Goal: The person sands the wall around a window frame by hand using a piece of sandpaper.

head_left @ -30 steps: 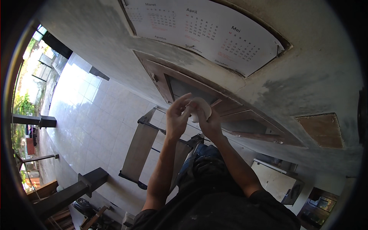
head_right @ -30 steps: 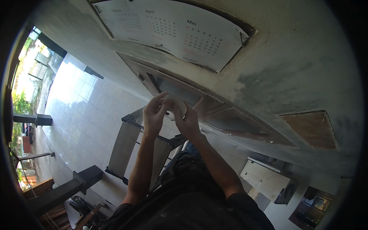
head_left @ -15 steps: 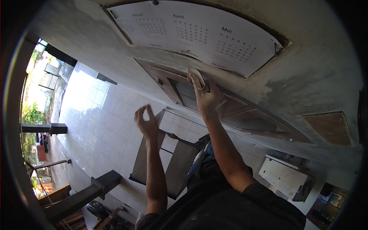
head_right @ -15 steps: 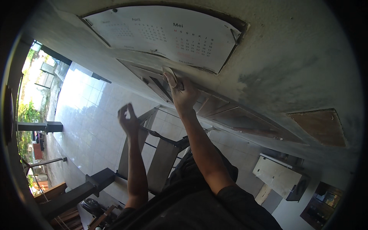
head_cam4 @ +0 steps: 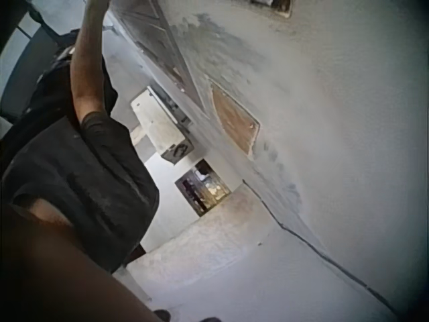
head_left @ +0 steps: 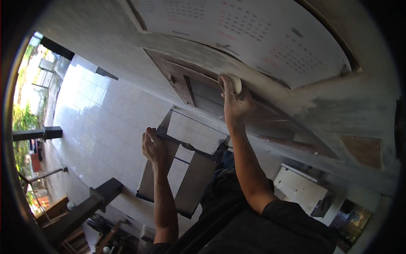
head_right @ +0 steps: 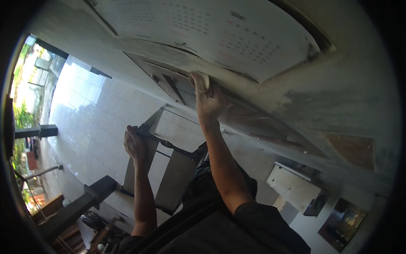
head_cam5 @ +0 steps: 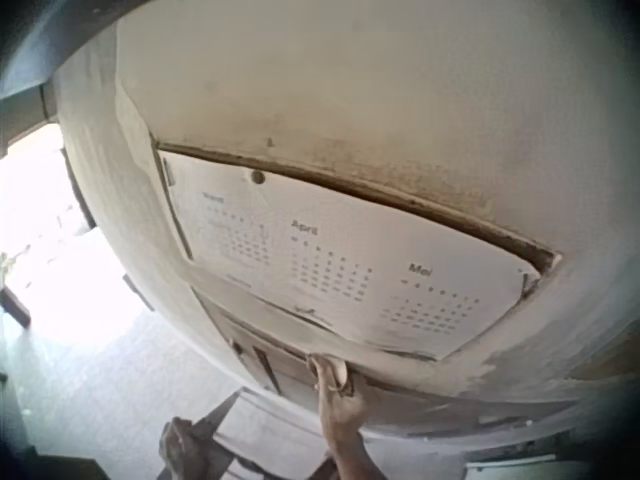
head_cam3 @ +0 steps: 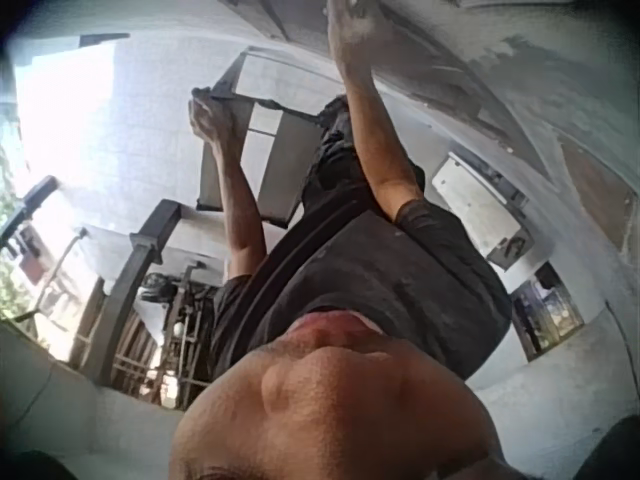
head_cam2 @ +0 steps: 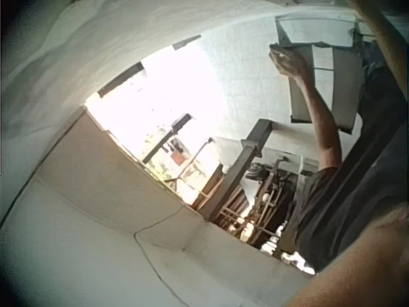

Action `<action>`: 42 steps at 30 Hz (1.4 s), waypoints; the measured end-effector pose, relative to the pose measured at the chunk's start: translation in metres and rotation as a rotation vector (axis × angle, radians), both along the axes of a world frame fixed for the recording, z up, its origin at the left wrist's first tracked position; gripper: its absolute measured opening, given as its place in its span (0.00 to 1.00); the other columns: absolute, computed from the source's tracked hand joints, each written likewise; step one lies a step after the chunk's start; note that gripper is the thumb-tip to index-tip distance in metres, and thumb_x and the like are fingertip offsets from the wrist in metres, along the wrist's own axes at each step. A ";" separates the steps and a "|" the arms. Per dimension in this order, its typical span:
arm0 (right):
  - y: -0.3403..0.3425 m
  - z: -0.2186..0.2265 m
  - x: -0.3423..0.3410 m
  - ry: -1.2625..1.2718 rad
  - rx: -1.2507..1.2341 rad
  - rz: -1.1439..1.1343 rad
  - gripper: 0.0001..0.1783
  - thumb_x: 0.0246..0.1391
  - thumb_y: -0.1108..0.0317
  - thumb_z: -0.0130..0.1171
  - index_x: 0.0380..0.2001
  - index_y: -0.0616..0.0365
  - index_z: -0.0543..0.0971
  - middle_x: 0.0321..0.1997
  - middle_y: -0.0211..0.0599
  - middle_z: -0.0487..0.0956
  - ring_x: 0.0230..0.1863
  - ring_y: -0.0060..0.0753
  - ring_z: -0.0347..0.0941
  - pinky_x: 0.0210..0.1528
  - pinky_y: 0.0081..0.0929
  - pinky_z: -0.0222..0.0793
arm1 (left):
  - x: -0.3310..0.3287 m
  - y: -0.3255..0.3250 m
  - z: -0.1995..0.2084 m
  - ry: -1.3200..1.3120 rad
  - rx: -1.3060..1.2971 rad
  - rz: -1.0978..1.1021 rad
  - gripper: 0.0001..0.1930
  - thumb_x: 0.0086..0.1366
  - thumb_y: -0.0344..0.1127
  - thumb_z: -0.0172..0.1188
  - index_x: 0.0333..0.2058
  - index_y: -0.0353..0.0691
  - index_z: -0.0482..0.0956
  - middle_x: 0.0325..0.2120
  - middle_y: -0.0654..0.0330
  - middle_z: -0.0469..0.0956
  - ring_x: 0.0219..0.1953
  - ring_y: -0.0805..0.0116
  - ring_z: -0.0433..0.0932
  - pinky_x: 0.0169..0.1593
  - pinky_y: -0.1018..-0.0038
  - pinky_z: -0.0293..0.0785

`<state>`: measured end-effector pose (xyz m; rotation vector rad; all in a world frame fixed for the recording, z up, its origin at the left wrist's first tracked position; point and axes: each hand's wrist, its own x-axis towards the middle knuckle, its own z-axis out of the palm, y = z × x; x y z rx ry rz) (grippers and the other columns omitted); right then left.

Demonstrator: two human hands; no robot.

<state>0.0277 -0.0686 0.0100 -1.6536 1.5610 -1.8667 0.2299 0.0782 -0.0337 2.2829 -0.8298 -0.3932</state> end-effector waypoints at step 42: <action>0.003 0.044 0.008 0.060 0.103 0.122 0.10 0.56 0.70 0.63 0.31 0.70 0.81 0.25 0.40 0.83 0.18 0.19 0.76 0.14 0.13 0.70 | 0.010 0.004 -0.006 0.006 -0.034 -0.006 0.32 0.73 0.55 0.34 0.37 0.35 0.82 0.33 0.51 0.79 0.36 0.50 0.78 0.43 0.61 0.70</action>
